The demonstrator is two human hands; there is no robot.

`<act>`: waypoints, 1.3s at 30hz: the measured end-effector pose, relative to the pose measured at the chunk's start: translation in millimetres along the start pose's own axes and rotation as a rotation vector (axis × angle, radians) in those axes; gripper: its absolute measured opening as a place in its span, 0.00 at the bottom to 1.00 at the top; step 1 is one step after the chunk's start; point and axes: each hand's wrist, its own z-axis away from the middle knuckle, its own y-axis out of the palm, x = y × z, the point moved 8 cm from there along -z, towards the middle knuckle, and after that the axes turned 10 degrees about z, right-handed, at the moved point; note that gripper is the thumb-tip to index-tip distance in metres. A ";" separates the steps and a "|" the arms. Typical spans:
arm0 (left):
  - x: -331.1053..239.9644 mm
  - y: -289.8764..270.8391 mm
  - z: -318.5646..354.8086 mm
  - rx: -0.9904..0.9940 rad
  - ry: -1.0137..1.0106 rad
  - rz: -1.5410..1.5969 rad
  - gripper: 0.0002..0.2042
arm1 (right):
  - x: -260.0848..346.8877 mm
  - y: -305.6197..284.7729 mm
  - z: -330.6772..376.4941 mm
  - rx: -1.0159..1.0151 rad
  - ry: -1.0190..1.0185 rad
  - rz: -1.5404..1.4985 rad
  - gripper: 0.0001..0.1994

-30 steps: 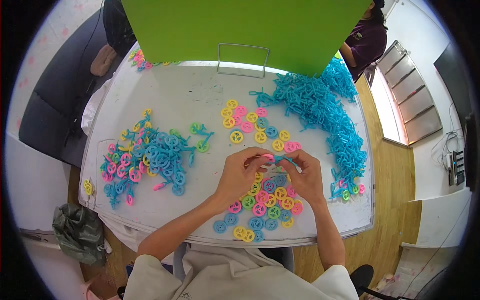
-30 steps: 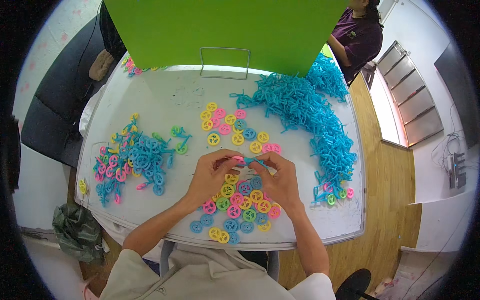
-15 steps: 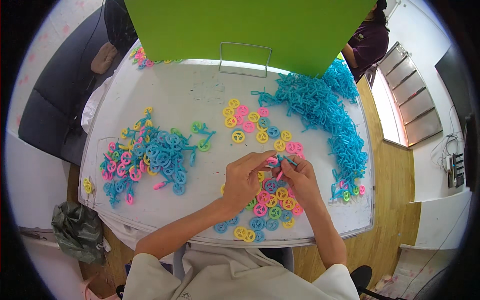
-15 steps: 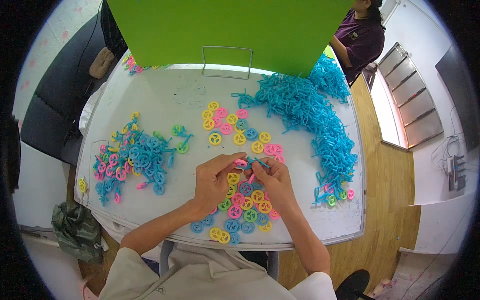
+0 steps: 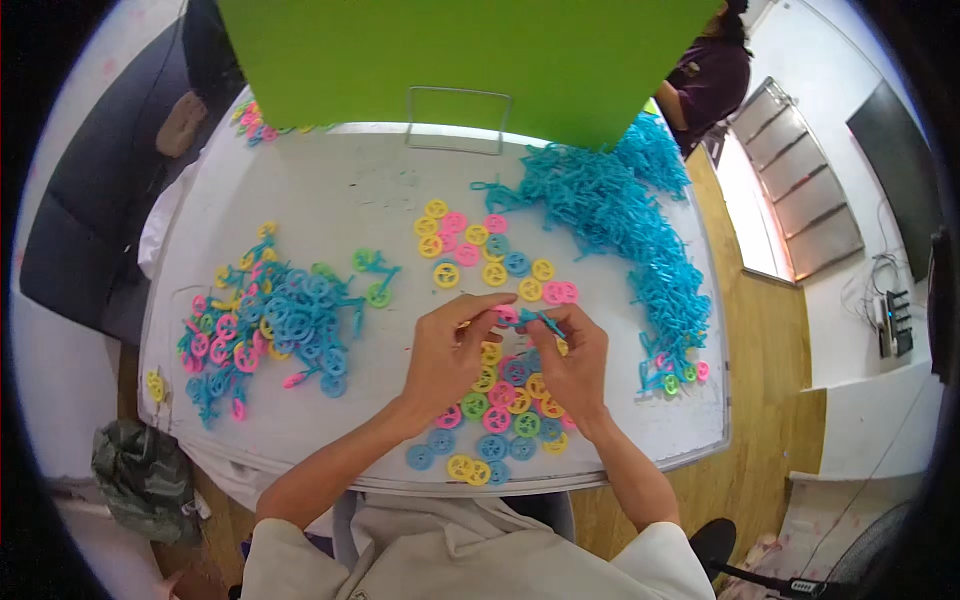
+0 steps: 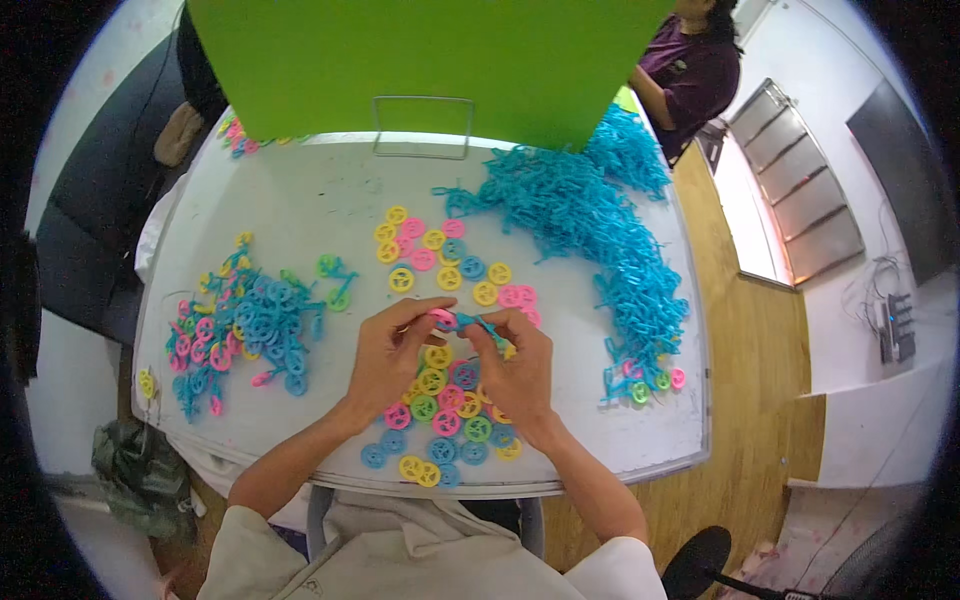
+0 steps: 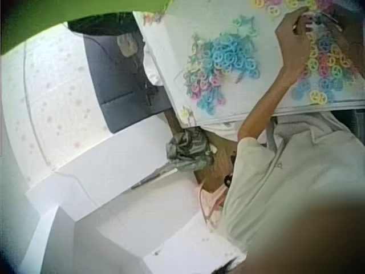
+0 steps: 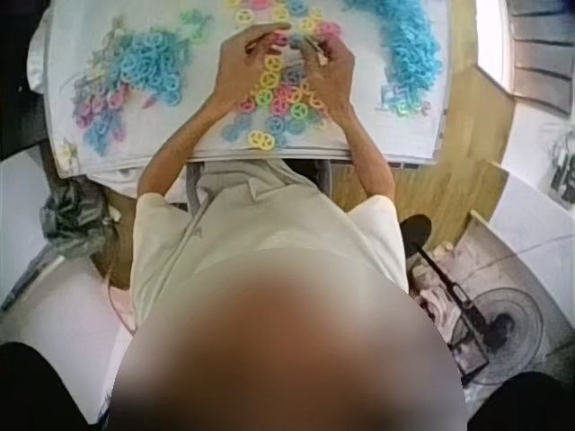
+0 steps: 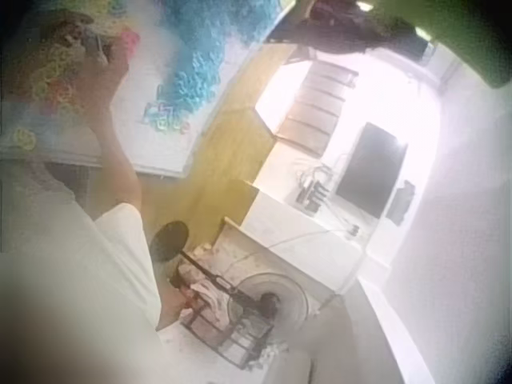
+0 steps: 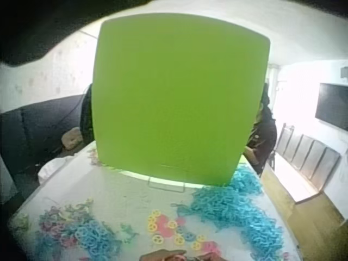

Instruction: Assembling and connecting small colorful plastic toy gears on a table.

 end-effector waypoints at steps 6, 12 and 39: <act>2.8 -25.3 -8.7 -0.150 -0.115 0.026 0.12 | 6.8 -3.9 -15.2 0.186 -0.244 0.072 0.07; -62.3 -106.8 -22.6 -0.468 0.196 -0.807 0.07 | -41.9 -111.4 -39.5 -0.390 -0.059 0.992 0.13; -37.3 -33.7 -10.8 -0.049 0.341 -0.659 0.16 | -4.0 -109.7 -37.4 -0.271 -0.070 0.486 0.05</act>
